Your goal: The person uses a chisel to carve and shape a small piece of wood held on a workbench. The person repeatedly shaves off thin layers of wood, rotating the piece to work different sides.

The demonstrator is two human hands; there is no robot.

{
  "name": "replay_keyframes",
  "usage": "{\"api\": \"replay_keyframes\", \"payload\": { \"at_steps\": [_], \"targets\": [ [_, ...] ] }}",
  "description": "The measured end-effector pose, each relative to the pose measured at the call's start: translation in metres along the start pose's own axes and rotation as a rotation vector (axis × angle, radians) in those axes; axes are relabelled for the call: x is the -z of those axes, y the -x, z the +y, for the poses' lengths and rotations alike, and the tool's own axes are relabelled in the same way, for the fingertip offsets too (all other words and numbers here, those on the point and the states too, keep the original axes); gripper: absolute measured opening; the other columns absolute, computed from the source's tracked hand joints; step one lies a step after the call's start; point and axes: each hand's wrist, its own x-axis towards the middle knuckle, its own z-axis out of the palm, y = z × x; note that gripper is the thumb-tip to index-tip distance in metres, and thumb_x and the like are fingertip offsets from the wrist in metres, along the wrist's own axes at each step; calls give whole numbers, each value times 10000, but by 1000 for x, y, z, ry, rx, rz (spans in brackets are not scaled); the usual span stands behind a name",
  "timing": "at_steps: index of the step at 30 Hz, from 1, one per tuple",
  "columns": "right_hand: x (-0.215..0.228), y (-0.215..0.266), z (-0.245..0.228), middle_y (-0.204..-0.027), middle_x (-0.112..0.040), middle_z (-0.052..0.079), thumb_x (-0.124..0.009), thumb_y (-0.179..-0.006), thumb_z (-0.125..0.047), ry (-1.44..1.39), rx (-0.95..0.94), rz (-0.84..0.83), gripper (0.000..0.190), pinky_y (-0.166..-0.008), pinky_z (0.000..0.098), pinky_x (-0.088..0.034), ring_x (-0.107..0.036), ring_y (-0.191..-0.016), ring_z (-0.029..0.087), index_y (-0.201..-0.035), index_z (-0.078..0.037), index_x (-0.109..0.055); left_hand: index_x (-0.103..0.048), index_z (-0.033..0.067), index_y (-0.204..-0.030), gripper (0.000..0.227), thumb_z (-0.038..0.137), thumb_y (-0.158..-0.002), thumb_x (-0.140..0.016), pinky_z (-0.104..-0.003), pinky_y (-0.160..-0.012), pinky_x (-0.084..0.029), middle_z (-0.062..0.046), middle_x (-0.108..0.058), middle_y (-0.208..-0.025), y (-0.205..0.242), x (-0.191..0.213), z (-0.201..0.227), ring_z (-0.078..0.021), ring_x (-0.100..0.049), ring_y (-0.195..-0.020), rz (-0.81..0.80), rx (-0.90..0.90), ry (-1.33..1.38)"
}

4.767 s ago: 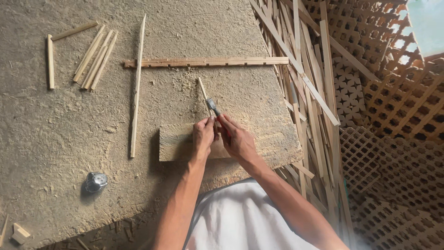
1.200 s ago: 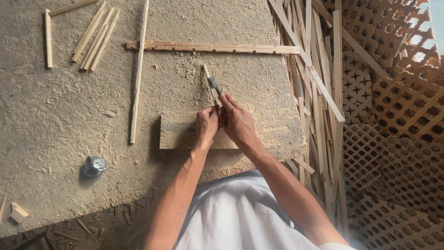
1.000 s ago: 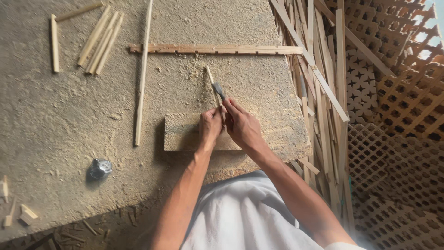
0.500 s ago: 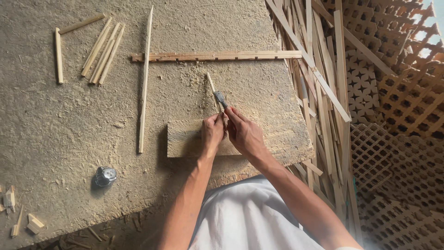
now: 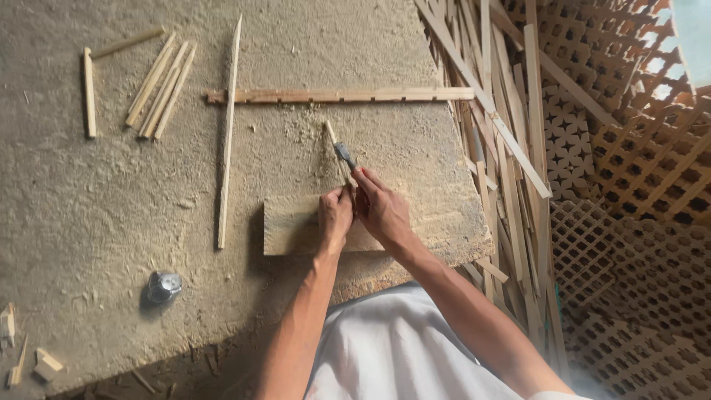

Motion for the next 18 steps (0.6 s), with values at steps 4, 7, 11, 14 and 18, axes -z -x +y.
{"api": "replay_keyframes", "payload": {
  "at_steps": [4,7,11,14,18],
  "targets": [
    [-9,-4,0,-1431,-623,58,-521,-988,-232,-19,9,21,434,-789,587,-600,-693,-1058,423,-1414,-220,-602,-771,127,-746,357,262,-1004,-566,-377,-538,-491,-122,-609,-608,17,4,24,-165,-556,-619,15,-4,-24],
    [4,0,-11,-1435,-619,67,-511,-969,-223,-11,15,-15,444,-804,600,-590,-680,-1091,430,-1402,-203,-606,-699,153,-654,351,260,-960,-564,-276,-416,-489,-53,-545,-496,21,7,36,-151,-543,-475,6,32,5],
    [3,-10,-8,-1430,-623,60,-534,-948,-223,31,-6,-44,467,-798,589,-595,-699,-1029,436,-1410,-233,-599,-749,128,-709,347,274,-988,-604,-322,-444,-492,-96,-579,-521,18,5,22,-148,-546,-507,-16,24,57],
    [2,-18,-8,-1427,-626,49,-538,-945,-220,38,0,-25,458,-798,581,-598,-704,-1018,430,-1396,-241,-614,-757,122,-732,350,261,-1009,-594,-315,-462,-505,-94,-593,-532,20,6,29,-143,-564,-521,-25,-7,58],
    [12,-13,-18,-1428,-627,59,-525,-948,-203,3,0,-45,451,-785,570,-600,-702,-1033,431,-1389,-223,-621,-783,86,-825,331,255,-1026,-583,-417,-658,-545,-155,-697,-685,38,22,48,-223,-653,-681,-57,-84,-27]
  ]
}}
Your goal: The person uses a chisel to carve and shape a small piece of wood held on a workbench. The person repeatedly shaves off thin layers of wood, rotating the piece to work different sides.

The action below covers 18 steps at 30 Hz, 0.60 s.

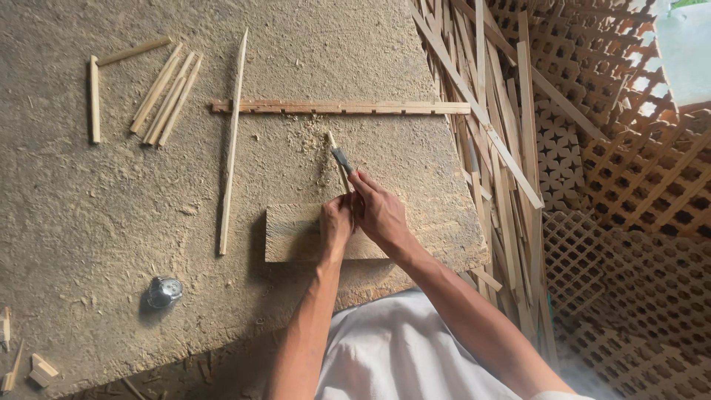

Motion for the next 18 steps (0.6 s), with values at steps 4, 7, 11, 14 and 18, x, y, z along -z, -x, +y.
{"api": "replay_keyframes", "payload": {
  "at_steps": [4,7,11,14,18],
  "targets": [
    [-17,-6,17,-1444,-615,80,-515,-955,-189,27,-12,-20,480,-821,542,-607,-712,-1040,417,-1423,-237,-610,-776,94,-804,290,191,-996,-582,-273,-390,-530,-108,-628,-547,-15,-15,-26,-192,-632,-461,72,137,116],
    [-19,-21,17,-1453,-606,36,-541,-940,-206,46,15,33,487,-797,580,-594,-700,-1028,427,-1422,-246,-597,-801,49,-918,294,131,-977,-525,-419,-455,-539,-197,-671,-663,-20,-21,-37,-253,-658,-591,61,100,111],
    [-15,-20,15,-1446,-609,53,-535,-945,-212,43,14,27,480,-801,583,-591,-694,-1045,425,-1420,-250,-593,-782,51,-887,272,117,-948,-525,-310,-418,-561,-136,-624,-580,-32,-24,-52,-214,-637,-493,25,122,132],
    [-11,-16,8,-1447,-608,56,-527,-950,-212,42,-10,11,478,-819,585,-590,-692,-1056,425,-1420,-259,-594,-764,47,-855,273,131,-970,-531,-275,-384,-549,-117,-604,-552,-25,-16,-36,-188,-619,-450,25,150,192],
    [-25,-36,17,-1426,-628,56,-533,-941,-212,48,11,34,466,-819,577,-596,-701,-1043,431,-1399,-252,-611,-721,-7,-799,306,50,-949,-460,-267,-341,-513,-120,-538,-523,-21,-20,-30,-197,-573,-421,44,156,208]
  ]
}}
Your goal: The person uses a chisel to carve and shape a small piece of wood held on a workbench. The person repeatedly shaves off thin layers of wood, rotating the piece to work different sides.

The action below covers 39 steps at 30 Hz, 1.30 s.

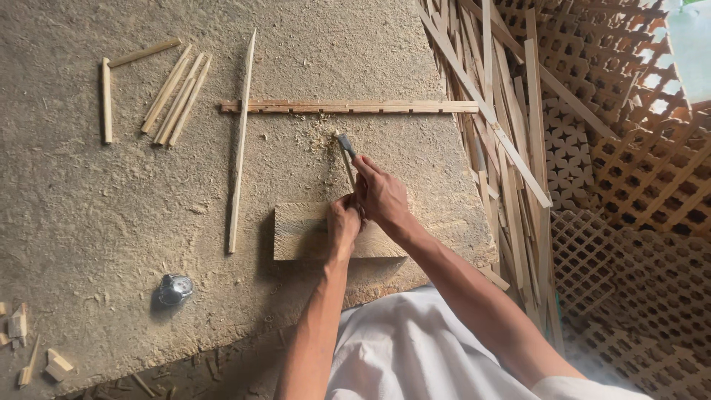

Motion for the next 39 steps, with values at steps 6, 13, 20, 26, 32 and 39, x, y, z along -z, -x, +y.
{"api": "replay_keyframes", "payload": {
  "at_steps": [6,13,20,26,32,39],
  "targets": [
    [12,11,-12,-1443,-611,36,-524,-943,-234,-4,-16,-1,461,-794,600,-586,-682,-1076,422,-1397,-258,-597,-730,37,-781,295,87,-966,-505,-247,-344,-530,-119,-586,-520,-15,1,-18,-157,-587,-408,-59,-14,-6],
    [-17,-14,7,-1418,-628,64,-499,-959,-224,29,3,5,453,-752,580,-601,-707,-1015,437,-1403,-273,-577,-674,-31,-687,304,26,-863,-432,-313,-309,-395,-195,-521,-535,11,10,21,-234,-539,-445,-53,-45,-88],
    [1,13,-19,-1381,-657,88,-501,-945,-174,58,-55,-6,467,-717,517,-619,-740,-934,409,-1383,-272,-631,-607,31,-699,376,157,-1034,-494,-209,-299,-356,-127,-500,-510,11,24,34,-173,-554,-409,-167,87,143],
    [8,44,-35,-1422,-628,29,-531,-934,-242,12,-138,-39,480,-766,615,-583,-700,-986,458,-1405,-296,-604,-610,262,-711,455,470,-1047,-384,-247,-594,-472,56,-559,-479,-19,30,1,-131,-647,-547,-279,54,-408],
    [4,43,-35,-1409,-639,-11,-530,-940,-283,8,-179,-27,465,-799,597,-584,-702,-1013,436,-1397,-292,-615,-614,247,-721,403,404,-1042,-427,-206,-481,-457,35,-533,-444,-10,30,2,-111,-589,-448,-247,50,-258],
    [8,43,-49,-1427,-621,89,-509,-949,-192,30,-132,1,482,-812,625,-581,-694,-1029,461,-1423,-228,-591,-618,125,-713,356,207,-1034,-489,-211,-326,-401,-66,-492,-427,-5,25,2,-121,-496,-328,-158,-38,124]
  ]
}}
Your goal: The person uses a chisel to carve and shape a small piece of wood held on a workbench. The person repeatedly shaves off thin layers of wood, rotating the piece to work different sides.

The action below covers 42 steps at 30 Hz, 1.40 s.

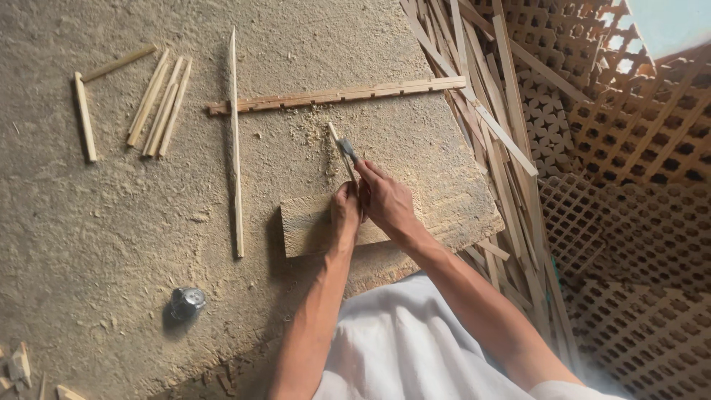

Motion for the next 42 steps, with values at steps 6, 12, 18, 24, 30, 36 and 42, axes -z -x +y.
{"api": "replay_keyframes", "payload": {
  "at_steps": [6,12,18,24,30,36,42],
  "targets": [
    [-27,-19,34,-1402,-641,116,-482,-983,-172,56,57,-31,464,-825,493,-616,-728,-1028,387,-1424,-234,-616,-676,111,-826,316,242,-1065,-514,-212,-316,-424,-109,-564,-486,-4,-2,-7,-153,-531,-339,7,67,51],
    [8,20,33,-1403,-643,53,-518,-978,-230,-57,-15,-65,431,-802,578,-597,-700,-1039,422,-1394,-240,-629,-728,102,-922,287,233,-1029,-497,-201,-345,-473,-89,-610,-538,15,-12,27,-133,-572,-387,70,133,-57],
    [12,20,52,-1388,-647,89,-569,-959,-213,-242,-31,10,450,-819,598,-579,-664,-1094,447,-1407,-207,-604,-700,72,-959,257,232,-1036,-514,-182,-312,-421,-111,-607,-549,13,-12,20,-124,-537,-346,54,119,33],
    [-4,9,47,-1385,-648,91,-564,-965,-213,-160,68,6,443,-829,597,-577,-675,-1080,435,-1404,-170,-607,-741,80,-886,273,222,-1030,-558,-245,-317,-499,-131,-635,-555,10,-11,14,-167,-580,-350,84,33,-47],
    [0,-1,39,-1364,-666,107,-535,-982,-198,-123,70,-17,421,-868,540,-595,-693,-1104,410,-1390,-165,-636,-743,67,-881,265,224,-1018,-579,-258,-318,-515,-123,-585,-507,6,-11,7,-186,-578,-347,83,18,-69],
    [-5,-1,43,-1362,-661,126,-567,-965,-208,-147,61,24,430,-843,601,-575,-674,-1104,441,-1388,-153,-624,-751,59,-909,291,214,-1031,-537,-261,-334,-538,-125,-591,-507,15,-13,19,-184,-595,-374,80,11,-154],
    [1,6,37,-1398,-642,97,-532,-982,-209,-132,58,4,434,-882,569,-592,-690,-1099,418,-1408,-195,-616,-768,85,-871,292,234,-1008,-558,-288,-344,-569,-138,-596,-496,1,-15,5,-205,-611,-381,119,35,-162]
  ]
}}
